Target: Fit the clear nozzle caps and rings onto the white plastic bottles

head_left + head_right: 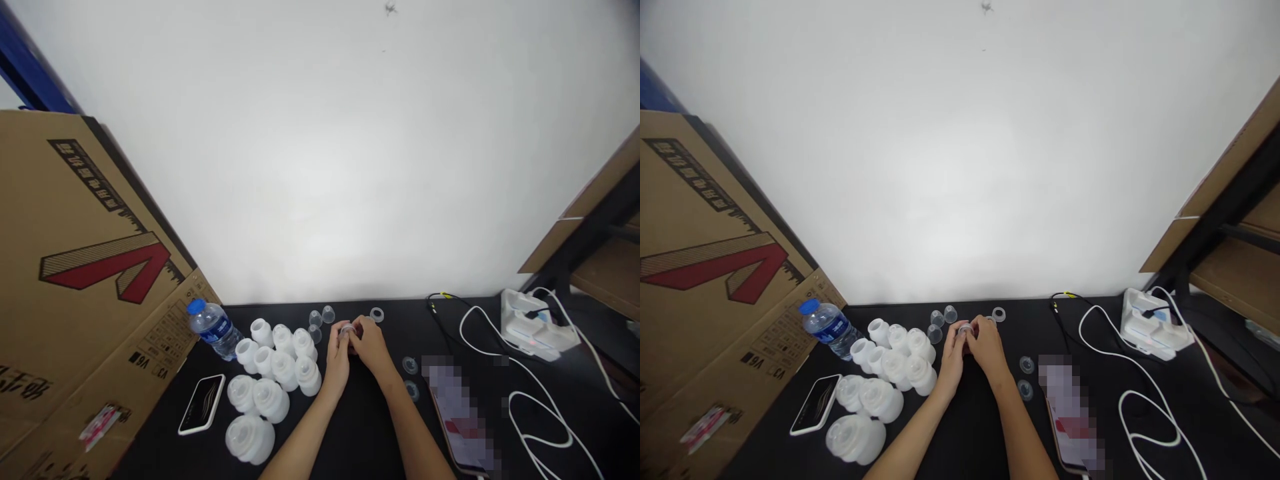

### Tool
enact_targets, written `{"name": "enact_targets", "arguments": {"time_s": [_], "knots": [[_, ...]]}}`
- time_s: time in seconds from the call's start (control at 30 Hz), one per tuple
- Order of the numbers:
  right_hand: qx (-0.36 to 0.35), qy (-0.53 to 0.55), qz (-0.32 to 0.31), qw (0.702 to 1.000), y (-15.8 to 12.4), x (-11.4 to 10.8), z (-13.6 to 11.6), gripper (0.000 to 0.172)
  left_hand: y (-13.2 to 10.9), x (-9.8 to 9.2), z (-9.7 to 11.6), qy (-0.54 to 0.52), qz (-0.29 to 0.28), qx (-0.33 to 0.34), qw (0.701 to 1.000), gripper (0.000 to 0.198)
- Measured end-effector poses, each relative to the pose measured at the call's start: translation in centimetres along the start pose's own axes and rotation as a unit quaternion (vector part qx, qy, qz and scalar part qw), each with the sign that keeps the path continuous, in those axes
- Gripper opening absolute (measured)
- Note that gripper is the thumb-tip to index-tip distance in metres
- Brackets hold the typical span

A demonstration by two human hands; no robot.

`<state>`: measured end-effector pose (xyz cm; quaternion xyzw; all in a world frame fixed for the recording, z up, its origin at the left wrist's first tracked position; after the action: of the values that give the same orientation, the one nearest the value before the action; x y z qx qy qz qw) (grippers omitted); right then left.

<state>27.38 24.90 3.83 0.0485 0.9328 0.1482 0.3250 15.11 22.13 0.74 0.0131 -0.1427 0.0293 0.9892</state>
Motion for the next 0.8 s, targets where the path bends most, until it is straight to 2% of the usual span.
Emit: {"name": "enact_targets", "arguments": {"time_s": [0.27, 0.5, 0.8], "knots": [[0.006, 0.142, -0.028, 0.989, -0.1, -0.6, -0.9, 0.006, 0.3, -0.2, -0.4, -0.022, -0.009, -0.011, 1.0, 0.04], [0.02, 0.089, 0.0, 0.996, -0.2, -0.1, -0.2, 0.003, 0.0, 0.2, 0.9, 0.021, -0.014, 0.017, 1.0, 0.042], [0.028, 0.129, -0.021, 0.991, -0.1, -0.7, -0.1, 0.004, 0.0, 0.3, 0.6, 0.034, -0.04, 0.018, 0.998, 0.044]]}}
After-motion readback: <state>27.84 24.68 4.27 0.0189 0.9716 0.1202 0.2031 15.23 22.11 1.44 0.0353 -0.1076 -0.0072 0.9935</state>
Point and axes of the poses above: each hand's wrist, its own y-axis towards the middle knuckle, its own x-axis out of the palm, z = x × y, the point moved 5 cm from there along y, towards the middle knuckle, and after that the axes turned 2 degrees about -x, right-handed, at the moved point
